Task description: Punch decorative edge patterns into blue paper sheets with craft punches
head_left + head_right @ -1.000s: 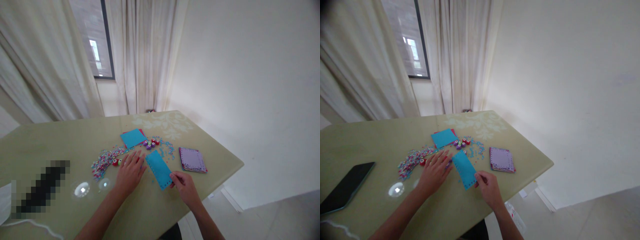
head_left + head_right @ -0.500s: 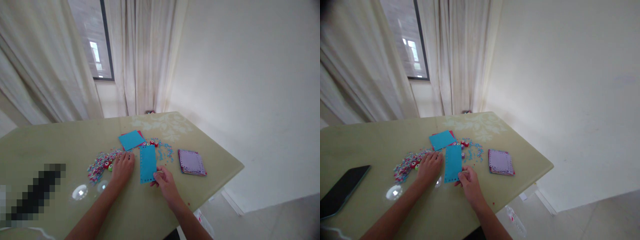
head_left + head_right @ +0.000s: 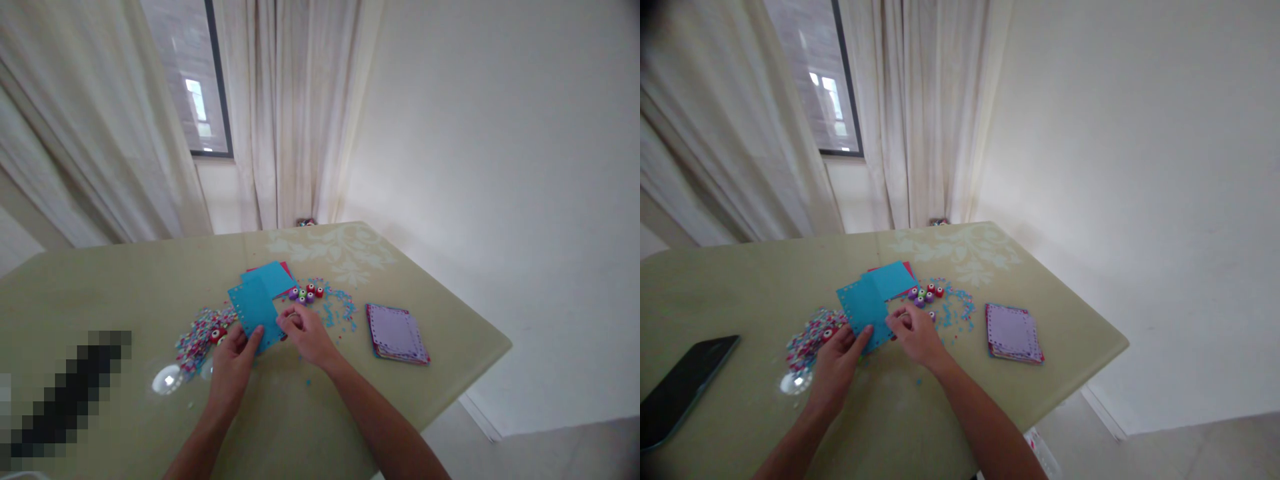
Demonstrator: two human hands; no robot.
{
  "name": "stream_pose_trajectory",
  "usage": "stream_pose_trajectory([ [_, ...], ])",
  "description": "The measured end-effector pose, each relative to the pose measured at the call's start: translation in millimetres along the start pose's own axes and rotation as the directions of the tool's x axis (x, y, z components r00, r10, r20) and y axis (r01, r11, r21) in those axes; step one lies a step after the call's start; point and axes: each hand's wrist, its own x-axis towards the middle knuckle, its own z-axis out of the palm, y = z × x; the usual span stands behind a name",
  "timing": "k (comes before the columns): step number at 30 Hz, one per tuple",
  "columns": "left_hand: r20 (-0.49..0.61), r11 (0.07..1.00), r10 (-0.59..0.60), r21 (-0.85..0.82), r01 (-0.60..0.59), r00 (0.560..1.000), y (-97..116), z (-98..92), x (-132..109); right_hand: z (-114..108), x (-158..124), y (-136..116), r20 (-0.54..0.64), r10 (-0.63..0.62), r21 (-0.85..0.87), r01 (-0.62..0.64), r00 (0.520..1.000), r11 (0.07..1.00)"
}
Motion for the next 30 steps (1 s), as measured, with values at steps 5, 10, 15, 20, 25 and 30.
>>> stream_pose_trajectory([
  [5, -0.137, 1.0, 0.015, 0.016, -0.013, 0.99, -2.3, -2.9, -3.0, -42.1, 0.1, 17.9, -0.166, -0.152, -0.598, 0.023, 0.974, 0.801],
  [10, -0.189, 0.998, -0.011, -0.063, 0.0, 0.982, -8.2, -1.8, -8.1, -64.2, -0.3, 34.4, 0.062, -0.011, -0.73, 0.053, 0.998, 0.682],
  [15, -0.115, 0.98, -0.104, -0.179, 0.083, 0.988, -4.4, 4.3, -11.2, -59.4, -0.6, 33.0, -0.046, -0.026, -0.595, -0.006, 0.999, 0.803],
  [20, -0.073, 0.987, -0.109, -0.123, 0.099, 0.991, 0.3, 8.1, -14.9, -39.4, -6.4, 18.7, 0.016, 0.141, 0.083, -0.142, 0.99, 0.986],
  [25, -0.049, 0.993, -0.073, -0.094, 0.068, 0.996, -2.3, 8.8, -16.6, -21.6, -12.9, 6.4, 0.174, 0.168, 0.351, -0.221, 0.97, 0.91],
  [30, -0.064, 0.993, -0.049, -0.11, 0.041, 0.997, -2.6, 8.0, -14.9, -15.7, -14.5, 8.2, 0.152, 0.186, 0.393, -0.232, 0.971, 0.89],
])
